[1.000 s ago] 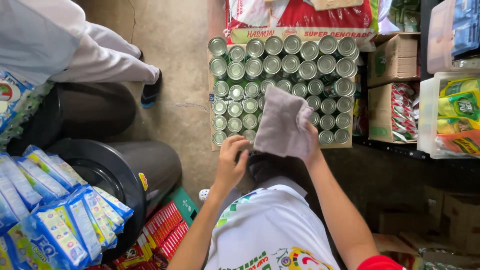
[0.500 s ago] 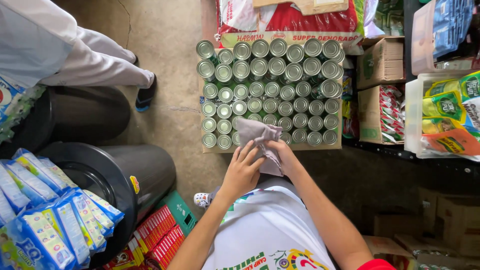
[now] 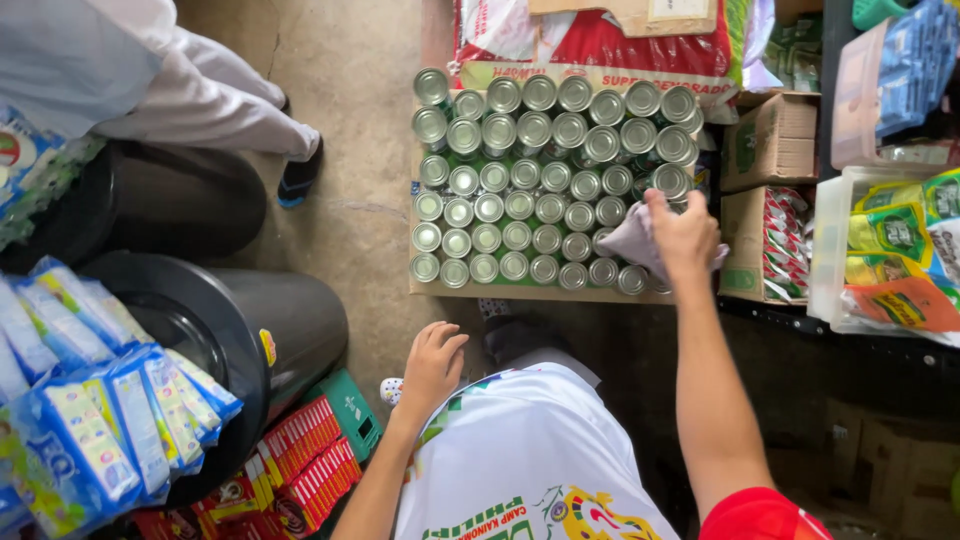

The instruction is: Cleaning canned goods with a cloth and organizing them on grocery store shelves.

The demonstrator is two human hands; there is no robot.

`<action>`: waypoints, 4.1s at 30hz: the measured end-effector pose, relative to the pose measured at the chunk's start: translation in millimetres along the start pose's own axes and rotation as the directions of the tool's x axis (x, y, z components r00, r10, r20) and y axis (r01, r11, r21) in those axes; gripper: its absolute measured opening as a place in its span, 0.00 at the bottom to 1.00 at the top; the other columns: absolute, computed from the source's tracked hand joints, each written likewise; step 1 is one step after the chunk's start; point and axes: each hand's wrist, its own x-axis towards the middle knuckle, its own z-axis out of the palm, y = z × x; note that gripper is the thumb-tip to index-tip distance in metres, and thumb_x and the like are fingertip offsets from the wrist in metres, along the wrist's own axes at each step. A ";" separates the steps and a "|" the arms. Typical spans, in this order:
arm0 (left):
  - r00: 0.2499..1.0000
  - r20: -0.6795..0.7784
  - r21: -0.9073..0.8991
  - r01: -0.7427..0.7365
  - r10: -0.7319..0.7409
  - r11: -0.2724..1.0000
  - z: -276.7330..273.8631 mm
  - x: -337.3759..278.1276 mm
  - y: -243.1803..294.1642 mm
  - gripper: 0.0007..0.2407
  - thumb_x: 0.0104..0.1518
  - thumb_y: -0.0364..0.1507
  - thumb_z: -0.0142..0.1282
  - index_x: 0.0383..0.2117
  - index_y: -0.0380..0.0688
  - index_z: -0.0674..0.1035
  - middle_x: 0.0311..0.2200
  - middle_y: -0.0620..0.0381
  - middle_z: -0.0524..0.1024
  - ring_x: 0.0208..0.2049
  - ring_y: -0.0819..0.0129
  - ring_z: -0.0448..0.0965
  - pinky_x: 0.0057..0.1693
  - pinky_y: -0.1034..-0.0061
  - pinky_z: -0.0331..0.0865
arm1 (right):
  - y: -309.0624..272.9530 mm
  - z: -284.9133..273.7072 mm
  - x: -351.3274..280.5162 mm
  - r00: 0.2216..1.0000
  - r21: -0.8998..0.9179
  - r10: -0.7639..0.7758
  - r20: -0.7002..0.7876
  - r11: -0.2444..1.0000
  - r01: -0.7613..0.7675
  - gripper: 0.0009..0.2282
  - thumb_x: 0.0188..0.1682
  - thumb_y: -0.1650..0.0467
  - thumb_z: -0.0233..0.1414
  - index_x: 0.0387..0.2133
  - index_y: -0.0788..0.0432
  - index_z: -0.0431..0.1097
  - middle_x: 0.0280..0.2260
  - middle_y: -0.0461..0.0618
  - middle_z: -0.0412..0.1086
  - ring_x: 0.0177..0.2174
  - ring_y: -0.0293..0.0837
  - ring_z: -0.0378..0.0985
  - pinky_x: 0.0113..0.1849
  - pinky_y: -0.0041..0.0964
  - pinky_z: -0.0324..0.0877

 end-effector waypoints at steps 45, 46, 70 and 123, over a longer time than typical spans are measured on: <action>0.923 0.107 -0.994 0.089 -0.370 -0.066 6.6 57.1 29.2 0.28 0.62 0.31 0.49 0.69 0.42 0.58 0.61 0.53 0.67 0.60 0.65 0.70 0.64 0.68 0.66 | -179.1 -10.6 -187.6 0.692 0.695 -0.715 0.102 0.549 0.465 0.22 0.45 0.60 0.61 0.47 0.62 0.70 0.42 0.55 0.67 0.41 0.50 0.71 0.41 0.43 0.70; 0.936 0.084 -0.995 0.061 -0.343 -0.075 16.3 52.6 19.0 0.26 0.65 0.34 0.49 0.69 0.43 0.58 0.61 0.53 0.66 0.61 0.64 0.70 0.65 0.66 0.66 | -195.0 -19.3 -199.5 0.489 0.464 -0.872 -0.021 0.425 0.777 0.28 0.37 0.60 0.65 0.50 0.61 0.69 0.47 0.59 0.65 0.46 0.57 0.70 0.45 0.46 0.70; 0.919 0.048 -0.997 0.022 -0.391 -0.070 -43.0 72.5 42.1 0.24 0.71 0.39 0.34 0.69 0.39 0.58 0.64 0.47 0.65 0.64 0.60 0.68 0.68 0.64 0.62 | -230.9 33.8 -183.4 0.607 0.862 -0.771 0.194 0.430 0.270 0.35 0.48 0.75 0.57 0.69 0.65 0.49 0.70 0.72 0.50 0.70 0.64 0.52 0.67 0.47 0.50; 0.891 0.013 -0.995 -0.036 -0.454 -0.098 -49.2 48.6 32.2 0.27 0.67 0.43 0.44 0.69 0.45 0.57 0.65 0.57 0.63 0.66 0.69 0.63 0.68 0.70 0.60 | -260.8 40.5 -168.6 0.393 0.855 -0.886 0.246 0.389 0.342 0.12 0.49 0.68 0.60 0.42 0.62 0.77 0.41 0.55 0.74 0.39 0.48 0.77 0.42 0.38 0.70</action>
